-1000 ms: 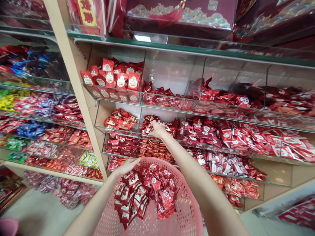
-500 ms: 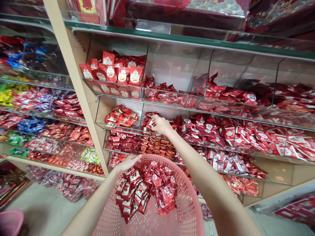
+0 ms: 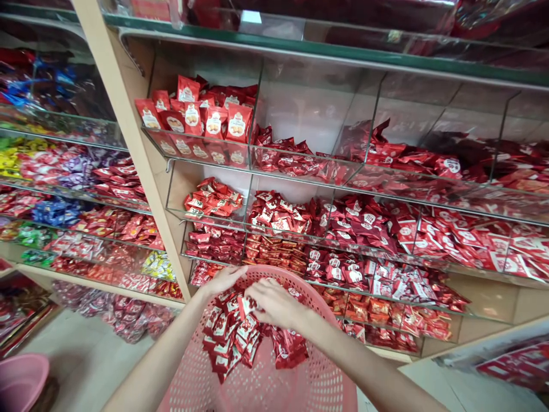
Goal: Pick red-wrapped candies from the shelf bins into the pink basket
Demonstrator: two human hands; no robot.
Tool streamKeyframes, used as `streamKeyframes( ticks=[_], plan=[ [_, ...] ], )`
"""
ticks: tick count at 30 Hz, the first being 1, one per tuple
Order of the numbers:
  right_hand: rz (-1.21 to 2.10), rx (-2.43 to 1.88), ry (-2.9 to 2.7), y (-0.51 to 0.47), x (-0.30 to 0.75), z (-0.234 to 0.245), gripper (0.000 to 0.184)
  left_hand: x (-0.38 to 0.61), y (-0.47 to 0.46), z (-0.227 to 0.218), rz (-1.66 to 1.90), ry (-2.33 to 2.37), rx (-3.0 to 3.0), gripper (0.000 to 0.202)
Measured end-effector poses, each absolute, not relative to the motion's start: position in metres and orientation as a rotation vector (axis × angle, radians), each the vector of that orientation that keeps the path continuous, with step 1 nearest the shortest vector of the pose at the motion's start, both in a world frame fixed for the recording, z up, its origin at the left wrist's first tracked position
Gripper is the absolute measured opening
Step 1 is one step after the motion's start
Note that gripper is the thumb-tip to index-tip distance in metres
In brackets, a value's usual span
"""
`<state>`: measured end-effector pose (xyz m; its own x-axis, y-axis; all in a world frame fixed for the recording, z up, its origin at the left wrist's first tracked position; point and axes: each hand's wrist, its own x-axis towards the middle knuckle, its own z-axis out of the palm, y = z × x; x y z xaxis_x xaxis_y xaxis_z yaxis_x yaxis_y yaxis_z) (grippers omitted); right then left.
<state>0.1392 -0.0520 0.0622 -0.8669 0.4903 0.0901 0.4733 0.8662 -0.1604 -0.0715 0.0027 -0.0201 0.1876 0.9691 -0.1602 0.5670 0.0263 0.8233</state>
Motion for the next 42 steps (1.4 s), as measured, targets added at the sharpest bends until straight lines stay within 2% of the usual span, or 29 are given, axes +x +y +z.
streamKeyframes(
  ticks=[4, 11, 16, 24, 29, 35, 38, 42],
  plan=[
    [0.095, -0.677, -3.069, -0.058, 0.139, 0.025, 0.022, -0.071, 0.002, -0.02, 0.63, 1.505, 1.716, 0.066],
    [-0.159, -0.503, -3.098, -0.06, 0.128, 0.001, 0.013, -0.07, 0.002, -0.017, 0.618, 1.507, 1.719, 0.068],
    [-0.27, -0.552, -3.042, -0.064, 0.13, -0.012, 0.013, -0.069, -0.001, -0.011, 0.604, 1.567, 1.715, 0.067],
    [-0.274, -0.709, -2.991, -0.061, 0.129, -0.022, 0.009, -0.069, -0.001, -0.013, 0.642, 1.555, 1.692, 0.067],
    [-0.214, -0.662, -2.973, -0.059, 0.129, 0.014, 0.009, -0.07, -0.001, -0.014, 0.642, 1.554, 1.695, 0.067],
    [-0.229, -0.675, -2.64, -0.015, 0.132, 0.104, 0.021, -0.07, 0.0, -0.013, 0.629, 1.553, 1.703, 0.067],
    [-0.27, -0.786, -2.473, 0.023, 0.143, 0.139, 0.02, -0.07, -0.001, -0.011, 0.598, 1.573, 1.677, 0.068],
    [-0.225, -1.036, -2.434, 0.072, 0.16, 0.155, 0.017, -0.069, -0.002, -0.009, 0.597, 1.565, 1.68, 0.068]
  ],
)
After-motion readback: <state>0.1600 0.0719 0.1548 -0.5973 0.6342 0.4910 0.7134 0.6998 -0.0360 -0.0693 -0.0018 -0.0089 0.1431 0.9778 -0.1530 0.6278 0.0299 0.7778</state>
